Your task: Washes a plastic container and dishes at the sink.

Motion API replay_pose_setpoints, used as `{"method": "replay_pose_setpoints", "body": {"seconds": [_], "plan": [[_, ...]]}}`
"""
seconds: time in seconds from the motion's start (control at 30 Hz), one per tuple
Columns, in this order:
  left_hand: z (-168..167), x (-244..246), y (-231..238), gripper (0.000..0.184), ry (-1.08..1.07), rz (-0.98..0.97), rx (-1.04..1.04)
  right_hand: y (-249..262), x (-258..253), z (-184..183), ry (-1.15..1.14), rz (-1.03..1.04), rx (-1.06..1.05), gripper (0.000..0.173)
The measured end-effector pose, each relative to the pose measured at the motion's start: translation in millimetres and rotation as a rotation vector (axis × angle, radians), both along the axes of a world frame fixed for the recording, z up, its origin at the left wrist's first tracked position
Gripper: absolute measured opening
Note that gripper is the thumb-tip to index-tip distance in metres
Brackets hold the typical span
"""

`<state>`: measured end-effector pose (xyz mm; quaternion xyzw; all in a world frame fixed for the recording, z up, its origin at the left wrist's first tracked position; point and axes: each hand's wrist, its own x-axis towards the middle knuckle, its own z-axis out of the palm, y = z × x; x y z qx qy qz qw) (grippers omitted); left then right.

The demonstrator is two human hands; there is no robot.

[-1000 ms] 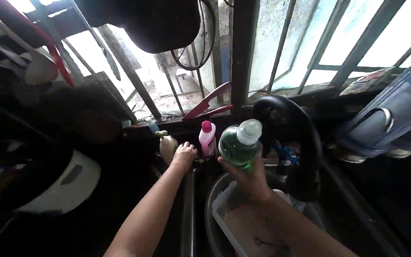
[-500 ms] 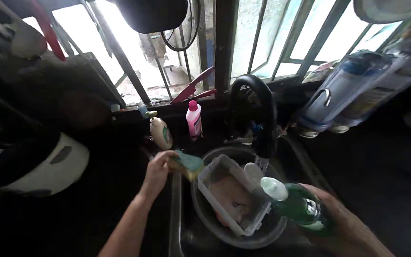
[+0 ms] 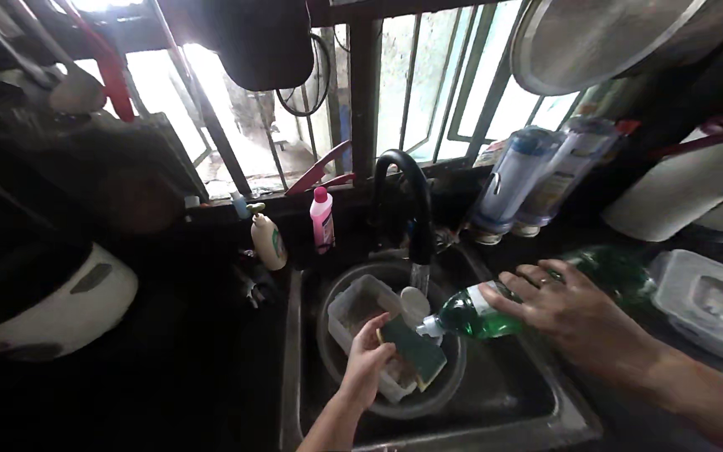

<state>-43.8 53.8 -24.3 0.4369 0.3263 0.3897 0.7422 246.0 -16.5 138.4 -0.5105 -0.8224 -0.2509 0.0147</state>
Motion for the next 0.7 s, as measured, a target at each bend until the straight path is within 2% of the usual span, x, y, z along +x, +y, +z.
{"method": "replay_pose_setpoints", "body": {"seconds": [0.17,0.3,0.7], "plan": [[5.2,7.2,-0.2,0.056,0.005,-0.023,-0.003,19.1,-17.7,15.1,-0.074,0.056,0.029,0.047],[8.8,4.2,3.0,0.054,0.022,-0.014,0.021,25.2,-31.3,17.1,-0.122,0.092,0.035,0.045],[0.9,-12.2,25.7,0.052,-0.01,0.063,-0.035,-0.4,-35.2,14.7,-0.106,0.054,0.011,0.044]]}}
